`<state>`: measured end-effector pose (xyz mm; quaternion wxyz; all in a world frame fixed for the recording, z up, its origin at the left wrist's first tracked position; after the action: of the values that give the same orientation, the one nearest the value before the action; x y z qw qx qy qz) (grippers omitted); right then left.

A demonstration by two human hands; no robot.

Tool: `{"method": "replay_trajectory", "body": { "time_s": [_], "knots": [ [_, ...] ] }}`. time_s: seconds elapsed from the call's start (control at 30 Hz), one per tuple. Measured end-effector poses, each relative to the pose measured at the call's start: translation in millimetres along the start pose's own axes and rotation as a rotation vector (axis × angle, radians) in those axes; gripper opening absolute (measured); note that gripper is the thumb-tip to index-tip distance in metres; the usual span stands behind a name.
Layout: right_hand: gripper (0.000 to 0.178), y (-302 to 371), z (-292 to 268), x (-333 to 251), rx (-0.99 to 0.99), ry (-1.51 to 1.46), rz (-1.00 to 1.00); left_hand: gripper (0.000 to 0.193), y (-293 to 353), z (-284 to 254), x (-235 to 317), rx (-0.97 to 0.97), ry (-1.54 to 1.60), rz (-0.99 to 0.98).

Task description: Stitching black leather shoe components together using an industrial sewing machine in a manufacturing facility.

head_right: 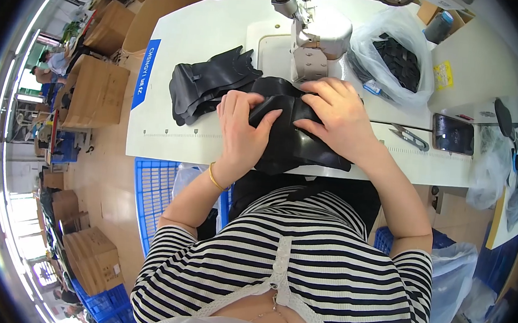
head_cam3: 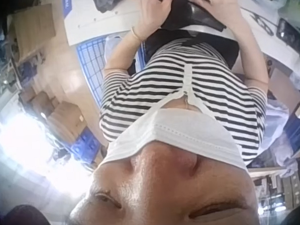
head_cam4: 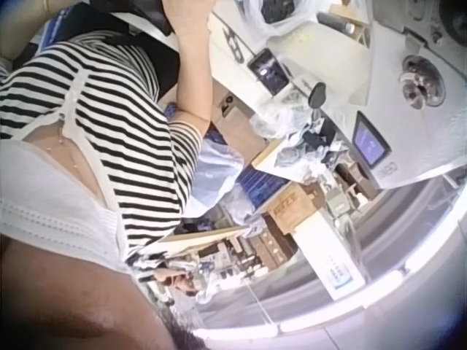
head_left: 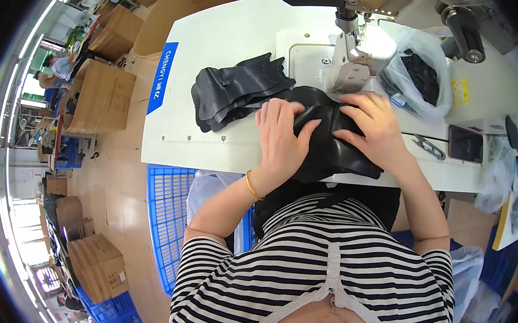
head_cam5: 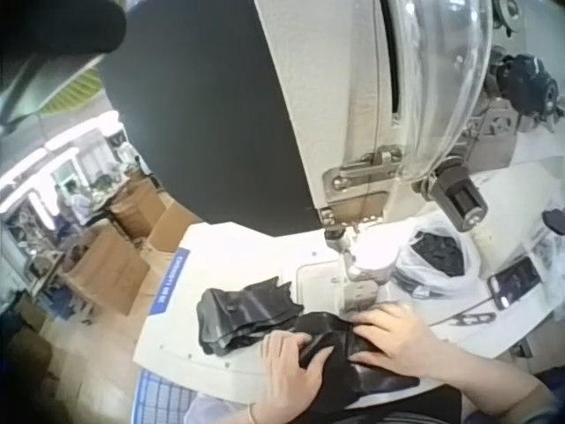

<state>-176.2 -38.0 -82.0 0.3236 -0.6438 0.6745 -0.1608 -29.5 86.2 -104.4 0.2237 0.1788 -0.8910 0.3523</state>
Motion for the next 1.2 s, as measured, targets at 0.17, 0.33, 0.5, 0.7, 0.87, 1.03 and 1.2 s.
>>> {"method": "replay_trajectory", "body": {
  "time_s": [0.17,0.33,0.5,0.7,0.87,1.03,1.2],
  "knots": [
    [0.04,-1.1,0.0,-1.1,-0.018,0.022,-0.033,0.024,-1.1,-5.9,0.6,0.074,0.2,0.149],
    [0.031,-1.5,-9.5,1.4,0.108,-0.139,0.015,0.018,-7.3,-17.7,16.8,-0.018,0.452,-0.142],
    [0.019,-0.7,-23.1,12.2,-0.034,-0.676,0.428,0.041,-28.4,-20.6,21.7,-0.528,1.082,-0.659],
    [0.016,1.5,-25.9,19.9,-0.011,-0.747,0.292,0.033,-20.3,-6.5,32.7,-0.777,1.066,-0.749],
    [0.013,15.0,-52.4,54.6,0.189,-0.076,0.235,0.021,-12.7,8.0,27.0,-0.734,1.05,-0.773],
    [0.012,58.7,-73.6,149.2,0.06,0.372,0.672,0.015,-14.1,11.0,34.8,-0.638,1.071,-0.784],
    [0.012,66.5,-59.7,168.2,-0.043,0.271,0.745,0.017,-16.8,10.0,26.3,-0.556,1.024,-0.812]
  ]
}}
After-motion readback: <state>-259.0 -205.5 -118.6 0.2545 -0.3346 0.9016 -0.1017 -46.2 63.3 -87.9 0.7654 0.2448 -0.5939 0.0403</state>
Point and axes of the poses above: each hand's wrist, its own y-axis away from the middle knuckle, its own z-axis out of the palm, x = y × z, the point moved 2 cm from there along -y, towards the middle knuckle, and after that the axes turned 6 degrees about -z, right-handed, at the moved point
